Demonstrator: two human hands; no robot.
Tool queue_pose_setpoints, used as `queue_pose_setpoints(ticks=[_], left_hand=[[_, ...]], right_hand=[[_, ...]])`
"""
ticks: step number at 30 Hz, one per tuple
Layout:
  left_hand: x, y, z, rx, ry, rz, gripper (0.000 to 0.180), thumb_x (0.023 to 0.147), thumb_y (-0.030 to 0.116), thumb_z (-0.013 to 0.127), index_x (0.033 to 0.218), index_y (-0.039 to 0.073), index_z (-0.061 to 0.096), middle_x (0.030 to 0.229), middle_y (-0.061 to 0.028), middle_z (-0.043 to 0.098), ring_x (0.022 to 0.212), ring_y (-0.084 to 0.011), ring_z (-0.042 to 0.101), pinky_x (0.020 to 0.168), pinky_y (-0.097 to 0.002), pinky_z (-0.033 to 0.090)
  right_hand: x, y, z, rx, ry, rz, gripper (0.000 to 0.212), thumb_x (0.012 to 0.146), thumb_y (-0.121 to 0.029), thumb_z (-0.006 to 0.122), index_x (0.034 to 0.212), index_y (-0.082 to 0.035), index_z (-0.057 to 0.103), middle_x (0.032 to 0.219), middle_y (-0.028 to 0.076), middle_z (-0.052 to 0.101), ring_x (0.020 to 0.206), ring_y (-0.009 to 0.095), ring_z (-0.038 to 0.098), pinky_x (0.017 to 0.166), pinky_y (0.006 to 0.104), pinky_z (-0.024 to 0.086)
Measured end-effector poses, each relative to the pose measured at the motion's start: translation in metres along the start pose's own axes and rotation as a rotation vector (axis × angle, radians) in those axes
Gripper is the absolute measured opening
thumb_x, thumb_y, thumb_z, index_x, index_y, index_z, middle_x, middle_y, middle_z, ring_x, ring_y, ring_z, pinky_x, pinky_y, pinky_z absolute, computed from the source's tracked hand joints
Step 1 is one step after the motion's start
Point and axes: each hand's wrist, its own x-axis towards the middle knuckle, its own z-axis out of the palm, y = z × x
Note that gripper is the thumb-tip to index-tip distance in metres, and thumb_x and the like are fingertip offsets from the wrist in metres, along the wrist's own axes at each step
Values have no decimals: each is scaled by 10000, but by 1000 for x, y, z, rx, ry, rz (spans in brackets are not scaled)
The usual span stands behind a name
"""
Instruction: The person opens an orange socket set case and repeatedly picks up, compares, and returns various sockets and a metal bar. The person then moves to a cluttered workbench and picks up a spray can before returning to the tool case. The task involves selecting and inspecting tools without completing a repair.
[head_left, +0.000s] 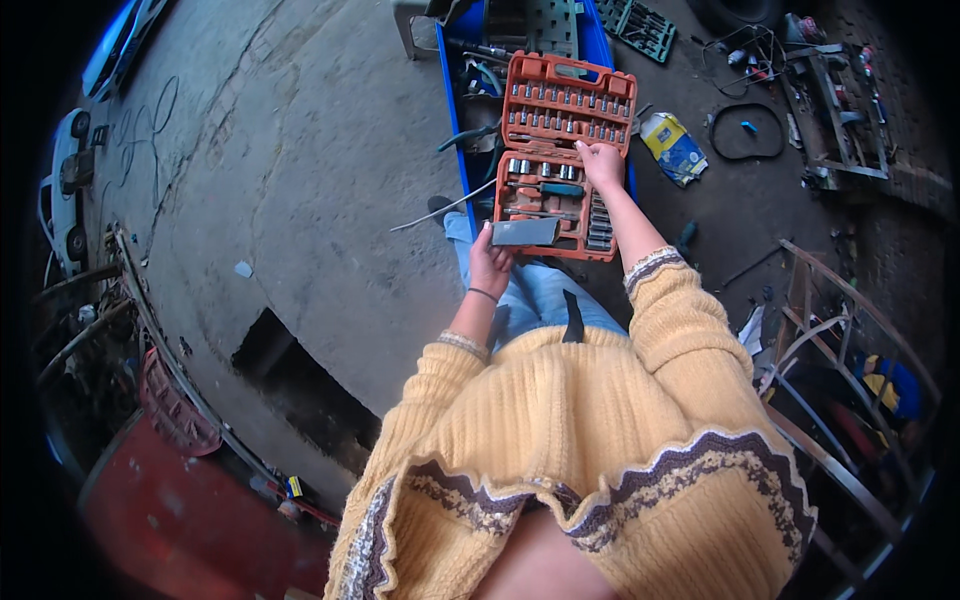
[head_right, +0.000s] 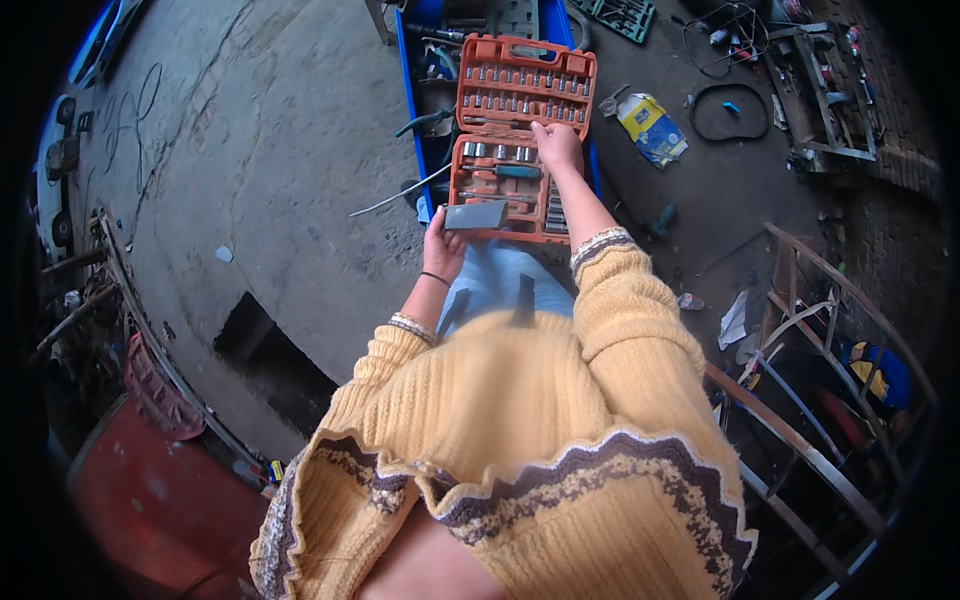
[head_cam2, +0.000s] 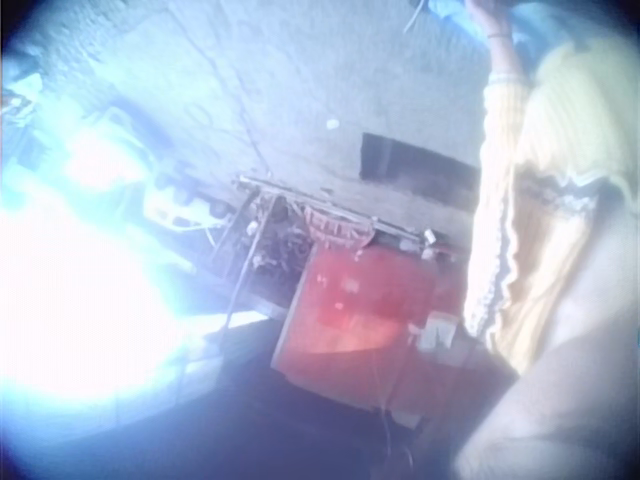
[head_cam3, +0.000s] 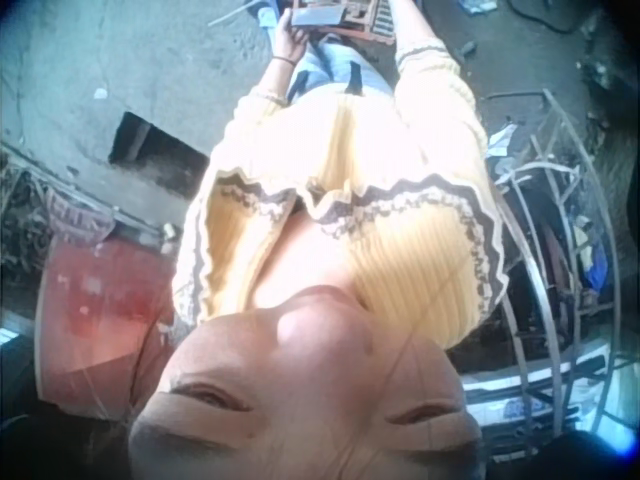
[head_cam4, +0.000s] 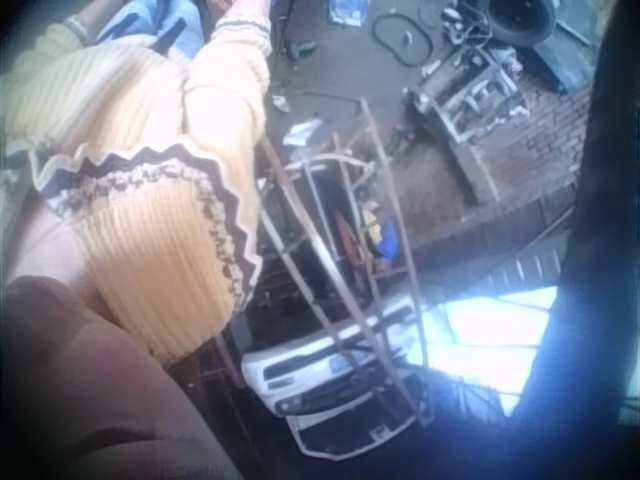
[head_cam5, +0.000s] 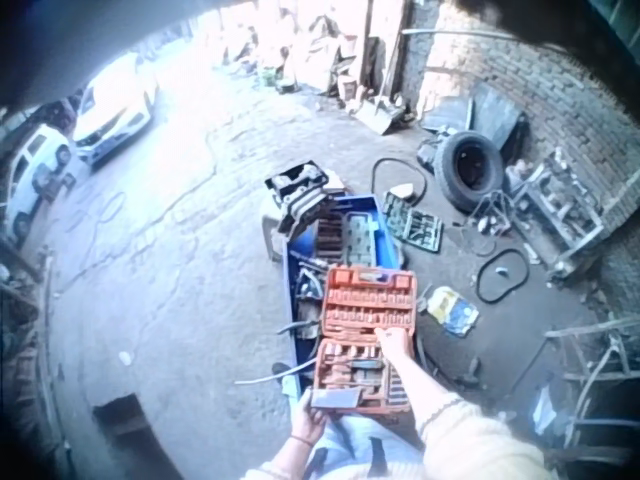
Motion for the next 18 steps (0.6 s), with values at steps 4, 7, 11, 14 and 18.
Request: queue_pose_setpoints(ticks=[4, 7, 11, 14, 18], left_hand=[[0, 1, -1, 3, -11, -14, 256, 943, 327, 512, 739, 175, 476, 457, 88, 277, 361, -58, 208, 366, -230, 174], [1, 0, -1, 12, 10, -7, 250, 940, 325, 518, 742, 180, 473, 456, 86, 272, 360, -60, 203, 367, -233, 169], [11, -5, -8, 29, 29, -7, 250, 940, 329, 518, 743, 184, 469, 456, 86, 266, 359, -62, 198, 370, -236, 169], [22, -4, -26, 19, -73, -37, 200, 914, 338, 558, 893, 140, 542, 698, 34, 506, 636, -120, 468, 572, -257, 366], [29, -11, -28, 17, -65, 21, 212, 909, 337, 563, 922, 125, 555, 775, 12, 548, 714, -143, 513, 646, -276, 404]], right_hand=[[16, 6, -1, -144, -21, -27, 398, 837, -437, 617, 729, -63, 701, 713, 120, 666, 714, 254, 648, 669, 367, 487], [22, 10, 0, -125, -73, -18, 393, 831, -436, 621, 720, -68, 699, 713, 116, 665, 728, 259, 648, 680, 368, 487], [21, 9, 0, -168, -71, 4, 388, 845, -441, 610, 764, -67, 679, 802, 120, 673, 778, 278, 644, 717, 403, 496], [19, 5, 1, -184, -66, 28, 381, 847, -428, 612, 768, -60, 668, 824, 134, 673, 807, 292, 645, 732, 411, 497], [23, 8, 4, -189, -60, 42, 386, 846, -428, 611, 756, -58, 670, 832, 147, 673, 821, 305, 644, 741, 420, 498]])
